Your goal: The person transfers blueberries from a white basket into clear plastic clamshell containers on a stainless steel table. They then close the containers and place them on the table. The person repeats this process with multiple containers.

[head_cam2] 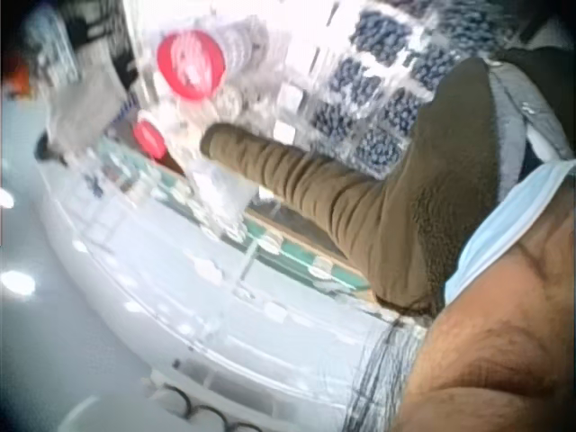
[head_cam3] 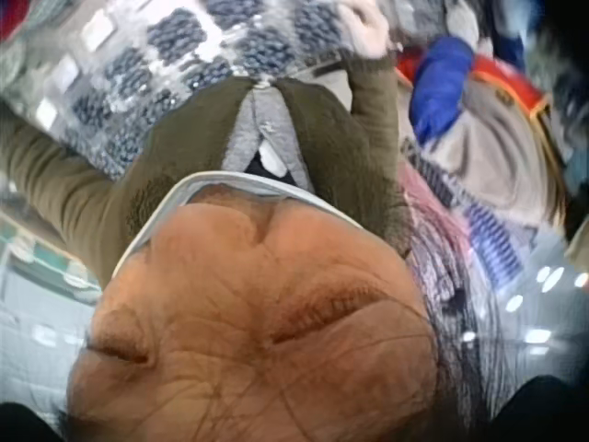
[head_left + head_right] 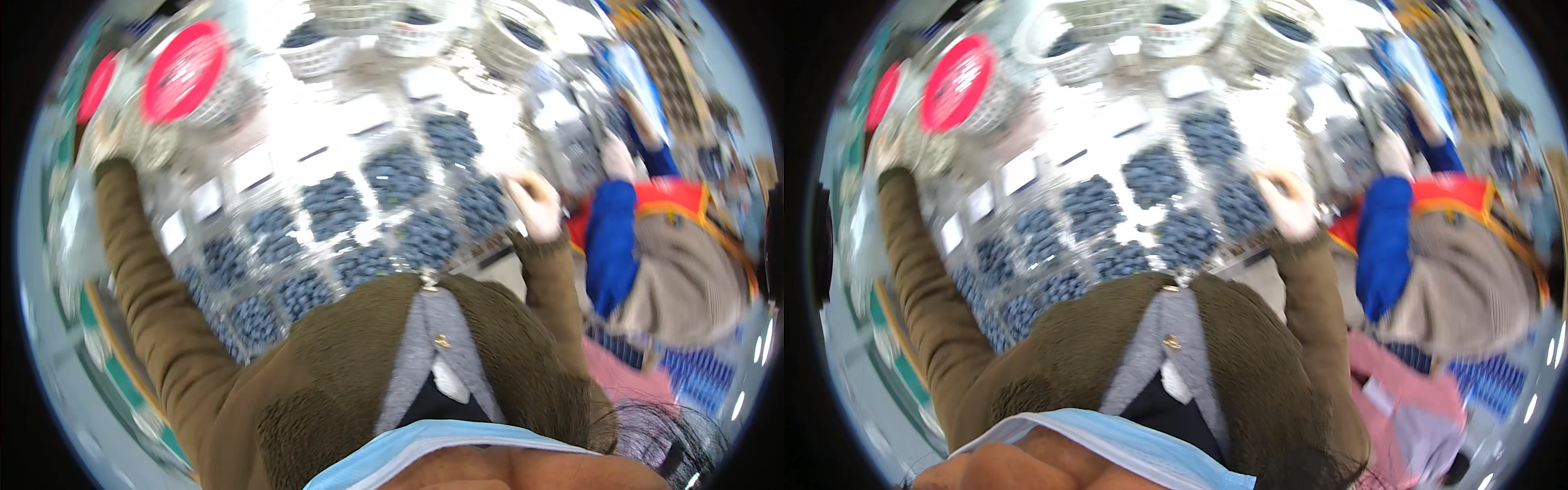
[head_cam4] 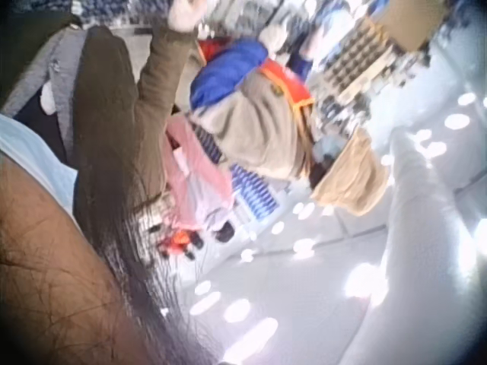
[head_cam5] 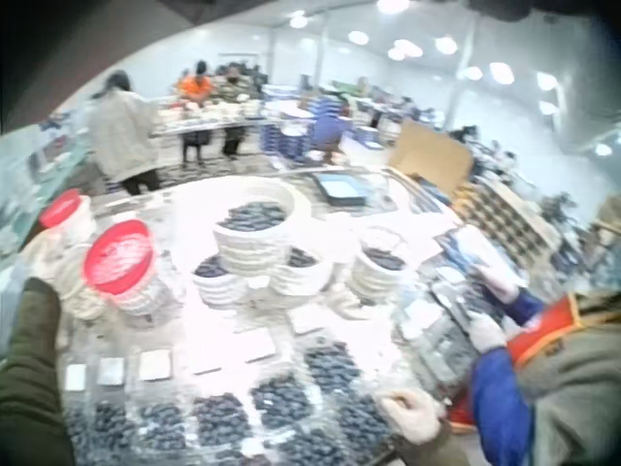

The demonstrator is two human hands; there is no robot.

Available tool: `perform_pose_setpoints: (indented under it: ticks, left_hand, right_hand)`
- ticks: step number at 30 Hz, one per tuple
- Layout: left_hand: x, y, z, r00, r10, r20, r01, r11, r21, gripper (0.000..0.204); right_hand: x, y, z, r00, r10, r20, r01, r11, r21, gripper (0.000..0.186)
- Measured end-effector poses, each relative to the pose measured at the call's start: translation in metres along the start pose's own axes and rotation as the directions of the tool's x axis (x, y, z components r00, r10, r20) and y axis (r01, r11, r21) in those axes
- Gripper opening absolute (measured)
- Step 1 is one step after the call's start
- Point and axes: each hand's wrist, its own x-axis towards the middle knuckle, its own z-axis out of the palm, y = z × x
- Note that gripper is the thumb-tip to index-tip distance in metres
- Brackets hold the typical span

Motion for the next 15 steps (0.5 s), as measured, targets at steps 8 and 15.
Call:
perform_pose_setpoints:
  ticks: [8, 15]
  left_hand:
    - [-0.212, 0.140, 0.105, 0.976, 0.176, 0.128, -0.080, 0.837, -0.541, 0.033]
    - [-0.345, 0.137, 0.234, 0.409, -0.320, 0.855, 0.730, 0.677, -0.096, 0.049]
  right_hand:
    - [0.123, 0.030, -0.021, 0.994, -0.076, -0.073, 0.046, 0.936, -0.348, 0.026]
    - [0.155, 0.068, 0.009, 0.929, 0.233, 0.286, 0.037, 0.713, -0.700, 0.028]
